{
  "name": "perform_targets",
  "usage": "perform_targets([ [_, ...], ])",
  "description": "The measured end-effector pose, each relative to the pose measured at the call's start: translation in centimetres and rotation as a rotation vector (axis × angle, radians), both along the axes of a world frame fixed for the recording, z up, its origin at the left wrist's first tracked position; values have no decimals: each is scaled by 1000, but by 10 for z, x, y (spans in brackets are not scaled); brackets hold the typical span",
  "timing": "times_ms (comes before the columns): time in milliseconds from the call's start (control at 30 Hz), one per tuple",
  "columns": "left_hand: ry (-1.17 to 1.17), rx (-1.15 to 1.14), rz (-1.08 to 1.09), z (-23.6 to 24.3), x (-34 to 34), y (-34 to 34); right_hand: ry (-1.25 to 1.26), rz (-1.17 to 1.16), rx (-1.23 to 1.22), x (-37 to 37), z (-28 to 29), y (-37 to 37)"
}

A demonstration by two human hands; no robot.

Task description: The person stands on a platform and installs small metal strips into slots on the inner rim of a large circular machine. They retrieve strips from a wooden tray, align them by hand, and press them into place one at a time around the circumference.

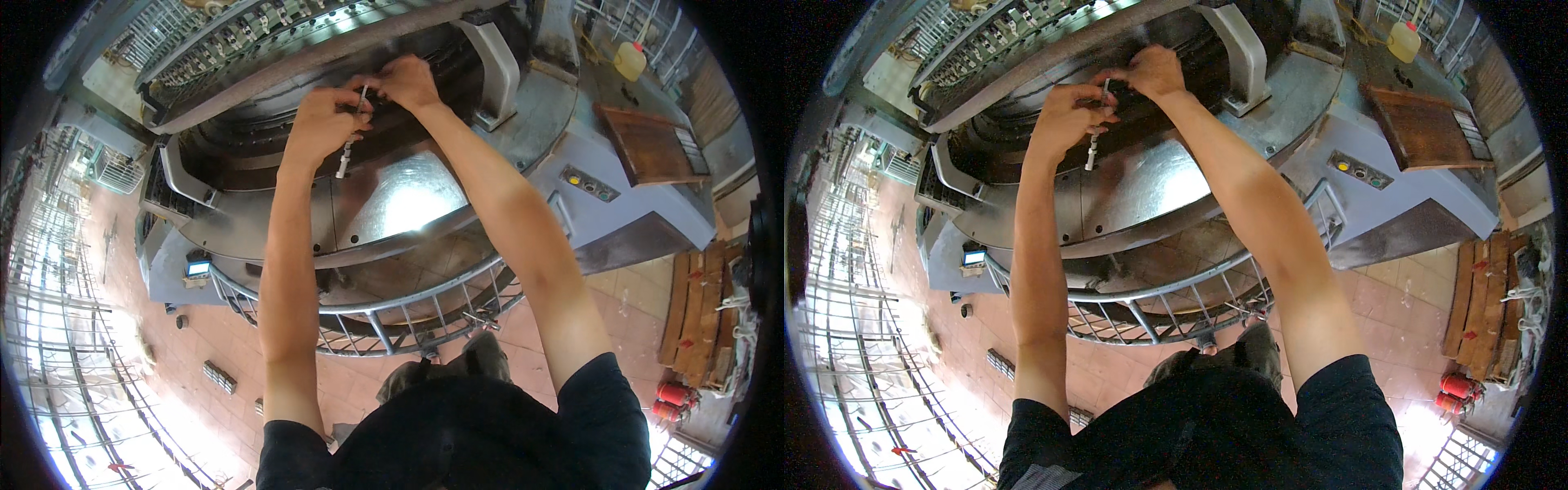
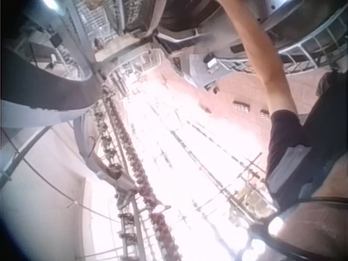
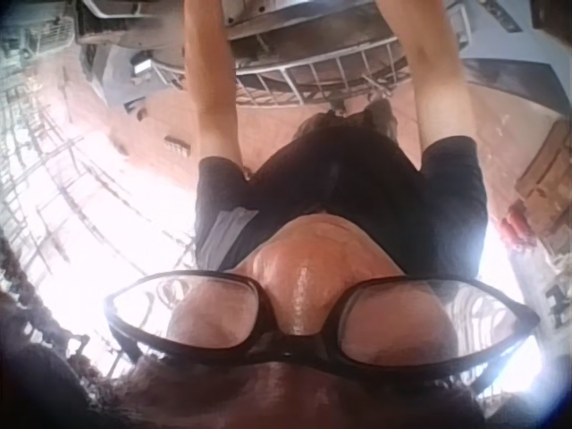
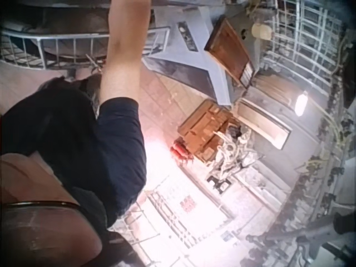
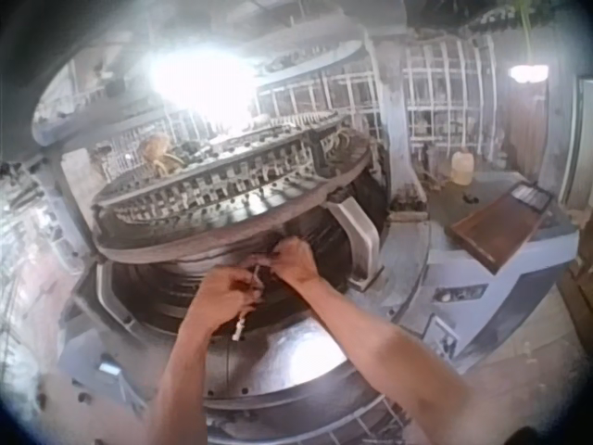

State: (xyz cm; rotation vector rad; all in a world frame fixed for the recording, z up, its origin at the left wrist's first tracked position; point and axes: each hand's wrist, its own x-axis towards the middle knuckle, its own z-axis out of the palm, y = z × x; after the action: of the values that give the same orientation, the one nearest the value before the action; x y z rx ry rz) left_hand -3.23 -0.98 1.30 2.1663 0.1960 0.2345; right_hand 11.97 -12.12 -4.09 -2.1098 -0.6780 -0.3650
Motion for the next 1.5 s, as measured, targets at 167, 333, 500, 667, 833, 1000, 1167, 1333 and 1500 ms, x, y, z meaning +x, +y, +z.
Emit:
perform_targets([
  [167,-23,-615,-67,-18,0,15,319,129,24,0,5,1],
  [333,-38,-768,-40,-26,6,29,807,479,555,11,-6,5],
  [500,-55,-792,12,-25,7,27,886,571,636,12,-9,3],
  [667,-71,-849,49,-28,8,29,983,629,672,9,-5,0],
  [833,-114,-935,23,-36,13,34,998,638,746,9,-9,3],
  [1000,-178,-1027,65,-42,16,34,1025,553,750,7,-4,-2],
  [1167,-266,-1055,189,-43,20,26,793,550,322,-8,5,-19],
  [1333,-353,-1040,235,-35,34,10,443,562,23,-26,0,-40],
  [1500,-250,-1008,132,-32,58,-8,524,580,8,-16,3,-66],
])
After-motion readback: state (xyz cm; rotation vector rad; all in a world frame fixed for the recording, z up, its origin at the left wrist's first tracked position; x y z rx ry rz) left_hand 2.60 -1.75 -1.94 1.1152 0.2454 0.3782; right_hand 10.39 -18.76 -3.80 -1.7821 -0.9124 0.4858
